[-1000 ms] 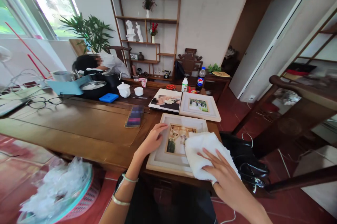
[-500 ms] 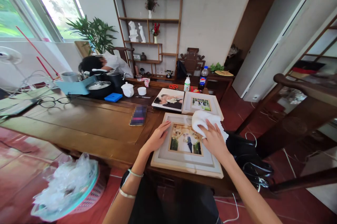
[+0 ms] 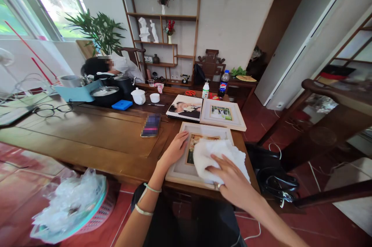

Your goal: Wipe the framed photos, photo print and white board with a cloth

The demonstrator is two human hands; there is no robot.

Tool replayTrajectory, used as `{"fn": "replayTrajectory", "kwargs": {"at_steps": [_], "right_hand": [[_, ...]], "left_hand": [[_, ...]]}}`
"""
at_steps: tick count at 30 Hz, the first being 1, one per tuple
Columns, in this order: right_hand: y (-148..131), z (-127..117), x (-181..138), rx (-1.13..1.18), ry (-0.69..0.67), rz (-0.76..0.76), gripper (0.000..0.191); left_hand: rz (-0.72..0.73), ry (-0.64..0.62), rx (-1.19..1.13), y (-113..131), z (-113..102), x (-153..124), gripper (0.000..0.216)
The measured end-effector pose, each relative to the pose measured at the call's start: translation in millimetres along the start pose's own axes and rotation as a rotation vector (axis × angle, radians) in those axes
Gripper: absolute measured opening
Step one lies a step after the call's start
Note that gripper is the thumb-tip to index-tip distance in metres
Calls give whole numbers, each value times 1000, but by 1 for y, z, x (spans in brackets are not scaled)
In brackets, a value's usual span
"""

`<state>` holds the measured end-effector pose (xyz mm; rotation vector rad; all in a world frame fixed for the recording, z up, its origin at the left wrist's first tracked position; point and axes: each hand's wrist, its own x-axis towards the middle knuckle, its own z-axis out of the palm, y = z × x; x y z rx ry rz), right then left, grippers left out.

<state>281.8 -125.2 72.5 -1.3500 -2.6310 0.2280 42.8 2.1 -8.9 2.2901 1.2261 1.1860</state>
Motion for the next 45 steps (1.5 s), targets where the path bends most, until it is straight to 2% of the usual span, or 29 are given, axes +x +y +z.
{"fn": "replayTrajectory", "kwargs": {"at_steps": [5, 8, 14, 18, 23, 25, 28, 33, 36, 40, 45], "right_hand": [[57, 3, 37, -215, 200, 171, 66], [71, 3, 55, -265, 259, 239, 62], [56, 8, 53, -209, 171, 93, 59], [31, 0, 28, -81, 48, 33, 66], [0, -14, -7, 96, -74, -89, 68], [1, -13, -12, 108, -72, -101, 68], [20, -6, -5, 48, -15, -70, 63], [63, -2, 38, -128, 116, 53, 65], [74, -3, 63, -205, 185, 172, 67], [63, 2, 70, -221, 165, 163, 64], [19, -2, 28, -72, 5, -12, 65]], "left_hand": [[6, -21, 11, 3, -1, -1, 36], [4, -21, -10, 4, -4, 0, 36], [-45, -39, -87, 3, -9, -3, 45], [-47, -41, -114, 1, -10, -5, 51], [-22, -45, -97, 1, -9, -5, 48], [-20, -43, -98, 1, -10, -5, 45], [-13, -45, -116, 2, -10, -5, 44], [4, -46, -105, 0, -10, -4, 47], [2, -44, -104, -1, -9, -4, 47], [-6, -22, -138, -2, -8, -5, 46], [-7, -6, -126, -1, -8, -5, 47]]}}
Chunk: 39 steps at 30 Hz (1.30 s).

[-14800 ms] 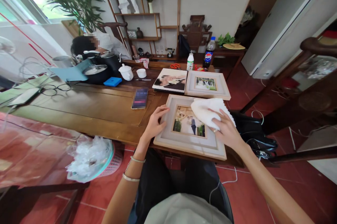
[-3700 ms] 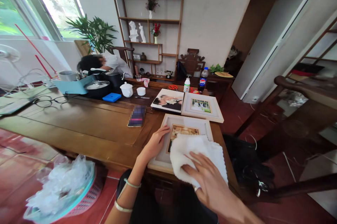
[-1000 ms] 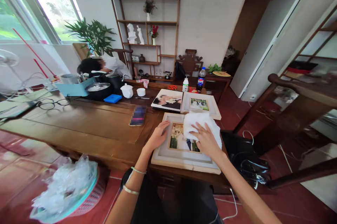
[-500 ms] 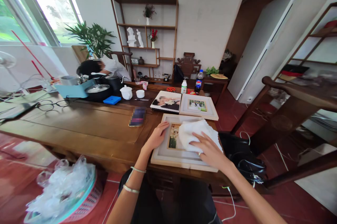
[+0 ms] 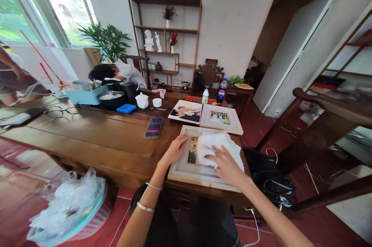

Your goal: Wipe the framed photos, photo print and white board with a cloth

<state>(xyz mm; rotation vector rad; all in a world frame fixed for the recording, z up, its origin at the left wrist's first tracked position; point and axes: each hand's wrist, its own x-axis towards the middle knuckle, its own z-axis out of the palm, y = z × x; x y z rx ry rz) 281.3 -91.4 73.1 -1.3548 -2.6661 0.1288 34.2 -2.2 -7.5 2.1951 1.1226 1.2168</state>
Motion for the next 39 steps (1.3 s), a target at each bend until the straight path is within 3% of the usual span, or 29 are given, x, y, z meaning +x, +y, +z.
{"fn": "replayTrajectory", "kwargs": {"at_steps": [4, 7, 12, 16, 19, 23, 28, 34, 36, 39], "right_hand": [[-17, -24, -34, 141, -147, -79, 64], [2, -29, -37, 115, -154, -25, 62], [60, -11, -1, -77, 38, 147, 65], [74, 2, 35, -241, 222, 174, 67], [64, 7, 48, -277, 235, 109, 62], [40, 10, 44, -188, 112, 94, 59], [5, -4, 2, -50, -17, 36, 62], [-39, -24, -53, 65, -206, 142, 67], [-38, -22, -53, 67, -194, 143, 68], [-11, -15, -34, 31, -111, 148, 68]], "left_hand": [[-16, -9, 19, 1, 0, 0, 48], [-19, -15, 23, 1, 1, 1, 49], [-5, -30, 29, 0, 0, 0, 49], [19, -23, 19, 0, -1, 0, 49], [18, -19, 5, 1, -2, 0, 48], [7, -17, 1, 3, -2, 0, 48], [-21, -24, 3, 4, -2, 0, 47], [15, -22, 7, 0, 0, 0, 48], [12, -12, 4, -1, 1, -1, 48], [15, -14, 4, 0, 0, -1, 48]]}}
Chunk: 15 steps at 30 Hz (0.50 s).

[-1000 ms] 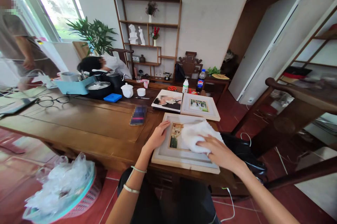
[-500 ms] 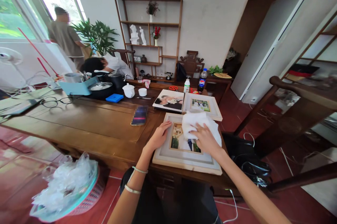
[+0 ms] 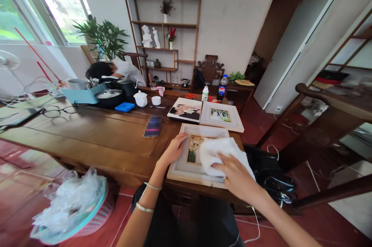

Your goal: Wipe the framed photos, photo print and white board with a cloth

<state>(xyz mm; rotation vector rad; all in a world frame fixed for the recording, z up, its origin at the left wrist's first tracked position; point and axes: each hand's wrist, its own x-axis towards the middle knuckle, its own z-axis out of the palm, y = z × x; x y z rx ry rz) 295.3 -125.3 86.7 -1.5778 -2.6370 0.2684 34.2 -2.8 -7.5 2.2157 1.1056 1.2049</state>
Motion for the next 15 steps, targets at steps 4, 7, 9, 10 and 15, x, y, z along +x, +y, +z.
{"fn": "replayTrajectory", "kwargs": {"at_steps": [4, 7, 9, 10, 15], "right_hand": [[50, 0, 47, -112, 129, 92, 66], [65, -1, 70, -162, 217, 122, 64], [57, 1, 70, -174, 208, 67, 61], [49, 2, 65, -174, 186, 31, 60], [-9, 6, 10, -61, 62, -74, 60]], "left_hand": [[7, -19, 8, 3, -3, 0, 48], [10, -14, 5, 3, -3, 0, 48], [12, -2, -1, 3, -3, 0, 48], [10, 2, -2, 2, -2, 0, 48], [-14, -3, 10, 2, -1, 0, 47]]}}
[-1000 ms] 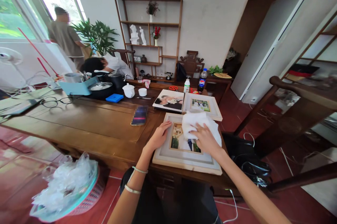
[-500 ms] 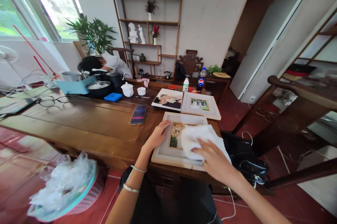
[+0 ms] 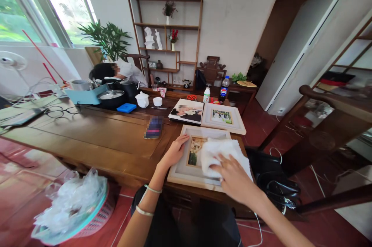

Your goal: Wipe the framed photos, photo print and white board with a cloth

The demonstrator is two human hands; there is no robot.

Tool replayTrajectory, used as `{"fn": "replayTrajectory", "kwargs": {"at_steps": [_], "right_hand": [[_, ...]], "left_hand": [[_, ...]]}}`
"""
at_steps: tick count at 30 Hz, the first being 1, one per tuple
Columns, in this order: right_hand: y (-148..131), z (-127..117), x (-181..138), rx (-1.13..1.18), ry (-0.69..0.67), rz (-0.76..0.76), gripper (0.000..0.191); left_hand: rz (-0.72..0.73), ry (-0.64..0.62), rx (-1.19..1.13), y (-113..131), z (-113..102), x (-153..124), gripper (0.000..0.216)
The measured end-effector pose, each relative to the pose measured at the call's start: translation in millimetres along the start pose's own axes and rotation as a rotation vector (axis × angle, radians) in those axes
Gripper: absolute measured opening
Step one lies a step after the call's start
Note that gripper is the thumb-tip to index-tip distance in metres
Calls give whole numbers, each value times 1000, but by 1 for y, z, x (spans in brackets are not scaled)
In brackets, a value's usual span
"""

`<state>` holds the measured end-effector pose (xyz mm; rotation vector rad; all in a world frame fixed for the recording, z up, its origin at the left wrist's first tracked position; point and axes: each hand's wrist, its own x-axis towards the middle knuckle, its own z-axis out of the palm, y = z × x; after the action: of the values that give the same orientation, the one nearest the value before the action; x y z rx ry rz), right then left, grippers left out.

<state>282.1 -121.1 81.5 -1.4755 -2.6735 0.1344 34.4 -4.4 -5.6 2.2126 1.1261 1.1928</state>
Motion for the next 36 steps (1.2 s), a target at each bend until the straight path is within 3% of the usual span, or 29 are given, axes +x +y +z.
{"fn": "replayTrajectory", "kwargs": {"at_steps": [3, 5, 12, 16, 20, 24, 27, 31, 33, 36], "right_hand": [[-21, 0, -22, 92, -13, -45, 62], [-18, 5, -21, 96, 26, -26, 62], [52, 17, 48, -104, 222, -18, 67], [63, 12, 80, -104, 180, 26, 67], [49, 11, 75, -40, 107, -36, 63], [22, 2, 37, 106, -12, -154, 63], [-8, -7, 4, 198, -81, -155, 64], [-39, 1, -18, 230, -38, -155, 61], [-40, 11, -16, 200, 10, -162, 61], [-19, 23, 3, 128, 60, -121, 66]], "left_hand": [[1, -6, -11, 1, 0, 0, 46], [8, -8, -26, 0, -1, 0, 47], [25, -17, -46, -1, -1, -1, 52], [13, -12, -43, -1, -1, 0, 52], [-6, -1, -39, 1, -1, 0, 51], [-37, -1, -5, 4, -1, 0, 48], [-22, 5, -15, 3, -1, 0, 48], [-2, -9, -31, 2, -1, 0, 48], [1, -31, -31, 2, -2, 0, 48], [8, -61, -21, 4, -4, 1, 52]]}}
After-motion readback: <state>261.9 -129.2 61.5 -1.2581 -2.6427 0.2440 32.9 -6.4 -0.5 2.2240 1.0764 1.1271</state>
